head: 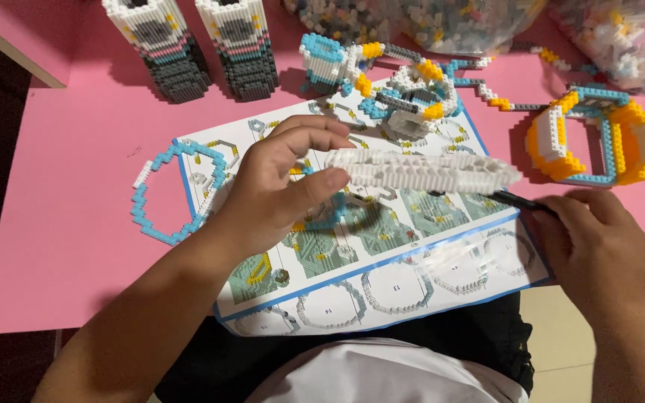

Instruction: Assembling a complex model using small interlocking plastic blocks and a small hammer tool while following instructions.

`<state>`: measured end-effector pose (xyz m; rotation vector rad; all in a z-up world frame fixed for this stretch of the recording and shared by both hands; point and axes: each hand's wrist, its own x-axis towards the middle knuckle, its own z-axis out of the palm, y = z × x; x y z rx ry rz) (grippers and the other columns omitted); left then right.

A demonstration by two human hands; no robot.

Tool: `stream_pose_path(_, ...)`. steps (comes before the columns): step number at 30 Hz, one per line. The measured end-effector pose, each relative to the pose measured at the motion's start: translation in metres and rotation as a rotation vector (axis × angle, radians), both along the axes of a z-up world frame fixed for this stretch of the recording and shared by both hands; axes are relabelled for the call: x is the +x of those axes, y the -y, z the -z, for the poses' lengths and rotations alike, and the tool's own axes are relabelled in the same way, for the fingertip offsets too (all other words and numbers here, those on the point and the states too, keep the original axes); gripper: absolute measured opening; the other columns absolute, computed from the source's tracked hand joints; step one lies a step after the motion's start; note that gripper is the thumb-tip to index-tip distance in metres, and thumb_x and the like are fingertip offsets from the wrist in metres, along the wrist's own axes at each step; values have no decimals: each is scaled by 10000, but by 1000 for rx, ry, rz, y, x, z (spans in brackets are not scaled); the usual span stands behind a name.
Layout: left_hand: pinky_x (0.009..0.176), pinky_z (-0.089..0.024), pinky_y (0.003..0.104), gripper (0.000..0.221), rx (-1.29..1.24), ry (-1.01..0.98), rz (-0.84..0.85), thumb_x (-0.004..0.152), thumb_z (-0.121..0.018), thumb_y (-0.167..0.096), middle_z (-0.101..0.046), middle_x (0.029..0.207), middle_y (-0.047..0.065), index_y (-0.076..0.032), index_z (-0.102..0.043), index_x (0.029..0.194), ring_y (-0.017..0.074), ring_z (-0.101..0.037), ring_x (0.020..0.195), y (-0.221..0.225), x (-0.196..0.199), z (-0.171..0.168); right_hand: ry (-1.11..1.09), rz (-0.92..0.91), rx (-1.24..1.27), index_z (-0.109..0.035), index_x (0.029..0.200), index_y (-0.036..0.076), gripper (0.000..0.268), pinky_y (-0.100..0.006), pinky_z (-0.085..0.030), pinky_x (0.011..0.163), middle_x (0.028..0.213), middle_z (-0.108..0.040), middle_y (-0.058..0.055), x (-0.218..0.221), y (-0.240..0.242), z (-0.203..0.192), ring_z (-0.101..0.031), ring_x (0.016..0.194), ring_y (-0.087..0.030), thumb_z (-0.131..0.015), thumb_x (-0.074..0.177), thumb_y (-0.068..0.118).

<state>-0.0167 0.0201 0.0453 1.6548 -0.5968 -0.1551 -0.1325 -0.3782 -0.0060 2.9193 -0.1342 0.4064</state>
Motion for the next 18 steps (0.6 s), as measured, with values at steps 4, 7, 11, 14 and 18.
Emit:
stream_pose_path(4,1128,-443,397,398,9,-49,-78,940,-654,-460,-655,1397,24,-165,-719,1199,195,-609,1372,-1,3,-2,287,-206,-78,-858,1431,286,317,-339,-573,750,1319,-772,5,13,-26,-20,-776,1163,-183,-882,1117,319)
stream_pose_path(7,1113,-484,387,428,0,-62,-76,947,-642,-445,-667,1335,46,-121,-723,1214,202,-633,1320,-1,3,-2,193,-435,682,-633,1413,-78,541,-394,-566,891,1304,-635,-224,30,-78,-68,-644,1111,-305,-811,965,166)
stream_pose_path(11,1034,-495,356,504,14,-192,-92,939,-585,-481,-683,1284,33,-88,-758,1203,183,-666,1223,-2,7,-2,128,-826,970,-663,1168,-96,310,-291,-494,660,1056,-686,-193,84,-111,-87,-616,869,-226,-741,956,116)
stream_pose_path(14,1069,-458,421,646,28,-307,-160,905,-504,-576,-674,1385,44,-113,-731,1294,242,-635,1327,-7,10,-3,7,-828,1184,-728,962,-46,191,-268,-472,530,812,-714,-135,124,-119,-84,-618,636,-161,-717,1009,139)
stream_pose_path(18,626,-373,253,466,-147,-324,-271,975,-602,-441,-613,740,-74,-92,-794,1217,66,-435,677,-10,14,7,-289,-630,1689,-784,945,109,135,-189,-329,329,751,-749,-28,146,-138,-71,-529,439,-36,-724,1027,197)
